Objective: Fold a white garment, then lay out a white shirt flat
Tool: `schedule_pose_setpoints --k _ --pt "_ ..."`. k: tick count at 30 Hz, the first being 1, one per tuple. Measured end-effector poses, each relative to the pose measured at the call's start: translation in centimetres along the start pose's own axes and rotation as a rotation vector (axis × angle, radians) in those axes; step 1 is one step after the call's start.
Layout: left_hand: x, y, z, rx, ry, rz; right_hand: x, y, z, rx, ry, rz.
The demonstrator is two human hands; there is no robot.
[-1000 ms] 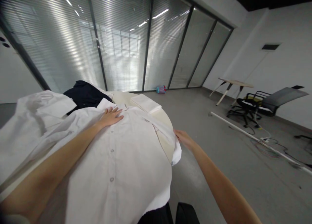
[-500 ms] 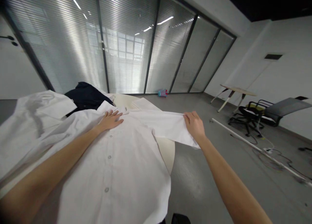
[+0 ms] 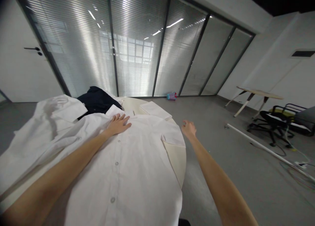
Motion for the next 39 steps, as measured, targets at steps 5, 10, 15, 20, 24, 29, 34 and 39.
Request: schedule_pose_setpoints --k 5,10,15,20,24,29,34,39 --pt "0.0 1.2 -0.6 0.103 -0.066 0.108 -10.7 -1.9 1.7 -0.088 0.315 -0.155" --pt "-3.1 5.4 1.0 0.199 -0.06 0.073 -17.2 -6.2 6.0 -0.466 0.382 -0.092" --pt "-12.3 9.9 8.8 0.253 0.031 0.0 -16.9 -7.5 7.2 -0.413 0.403 0.003" --pt "-21.7 10.2 21.9 0.018 0.348 0.036 -16.8 -7.6 7.3 -0.298 0.46 0.028" --pt "-22.8 9.6 31.5 -0.048 0.489 0.118 -17.2 -7.3 7.4 -0.217 0.5 0.027" --pt "-19.8 9.3 37.1 -0.024 0.56 0.05 -17.4 -6.8 7.7 -0.159 0.496 0.004" --pt "-18.7 9.4 37.1 0.056 0.561 -0.005 -17.5 -6.5 8.0 -0.16 0.491 -0.01" --pt "-23.8 10.7 36.3 0.093 0.806 0.212 -17.6 -6.5 8.0 -0.162 0.489 -0.026"
Point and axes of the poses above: each hand's wrist, its own z-axis away from the middle knuckle, its own y-axis out of the back of the hand, x = y × z, the point moved 5 cm from there along -z, towards the middle knuckle, and after that the axes turned 13 degrees about -z, right-handed, at the moved point
